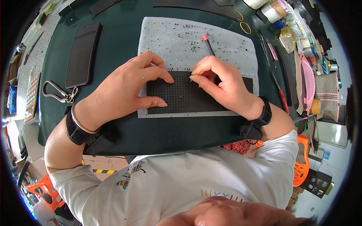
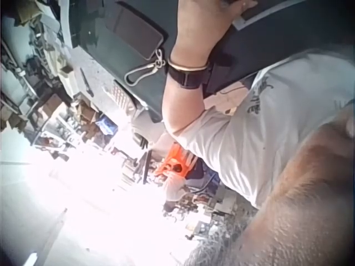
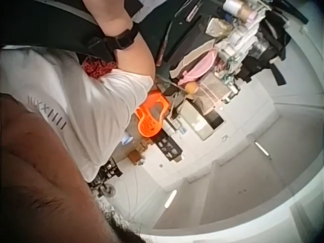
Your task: The person uses a toothpick to push small black pieces through the holes of a perforated black sheet, then lifts the sheet and moves it aside.
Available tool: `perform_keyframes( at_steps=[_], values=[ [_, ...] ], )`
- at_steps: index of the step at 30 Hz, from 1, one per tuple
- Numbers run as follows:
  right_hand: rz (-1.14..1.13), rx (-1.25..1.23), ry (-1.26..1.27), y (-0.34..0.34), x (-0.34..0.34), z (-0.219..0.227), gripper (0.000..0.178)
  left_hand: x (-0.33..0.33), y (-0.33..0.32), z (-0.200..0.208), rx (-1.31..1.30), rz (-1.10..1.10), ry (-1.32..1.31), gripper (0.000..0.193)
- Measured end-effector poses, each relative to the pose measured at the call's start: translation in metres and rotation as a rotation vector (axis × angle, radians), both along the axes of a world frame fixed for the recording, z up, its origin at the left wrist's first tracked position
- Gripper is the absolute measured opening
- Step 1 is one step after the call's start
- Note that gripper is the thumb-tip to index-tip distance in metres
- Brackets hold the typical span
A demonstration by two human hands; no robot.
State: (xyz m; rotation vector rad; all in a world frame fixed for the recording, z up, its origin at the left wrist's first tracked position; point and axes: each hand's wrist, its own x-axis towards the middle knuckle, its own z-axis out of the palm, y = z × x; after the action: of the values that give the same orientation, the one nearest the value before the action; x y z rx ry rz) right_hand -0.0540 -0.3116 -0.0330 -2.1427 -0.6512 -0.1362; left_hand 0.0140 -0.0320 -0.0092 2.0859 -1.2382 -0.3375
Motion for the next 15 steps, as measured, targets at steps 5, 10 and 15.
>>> perform_keyframes(
  at_steps=[5,10,15],
  values=[
    [-0.054,0.152,0.082,0.0024,-0.005,-0.0005,0.013,0.0003,0.0002,-0.0005,-0.019,-0.008,0.003,0.051],
    [0.005,0.037,0.023,0.0006,-0.0045,-0.0008,0.012,0.0001,-0.0002,0.0003,-0.011,-0.006,-0.007,0.05],
    [0.006,0.072,0.05,0.0006,-0.0075,-0.0006,0.012,-0.0003,-0.0002,0.0001,-0.011,-0.002,-0.003,0.05]
  ],
)
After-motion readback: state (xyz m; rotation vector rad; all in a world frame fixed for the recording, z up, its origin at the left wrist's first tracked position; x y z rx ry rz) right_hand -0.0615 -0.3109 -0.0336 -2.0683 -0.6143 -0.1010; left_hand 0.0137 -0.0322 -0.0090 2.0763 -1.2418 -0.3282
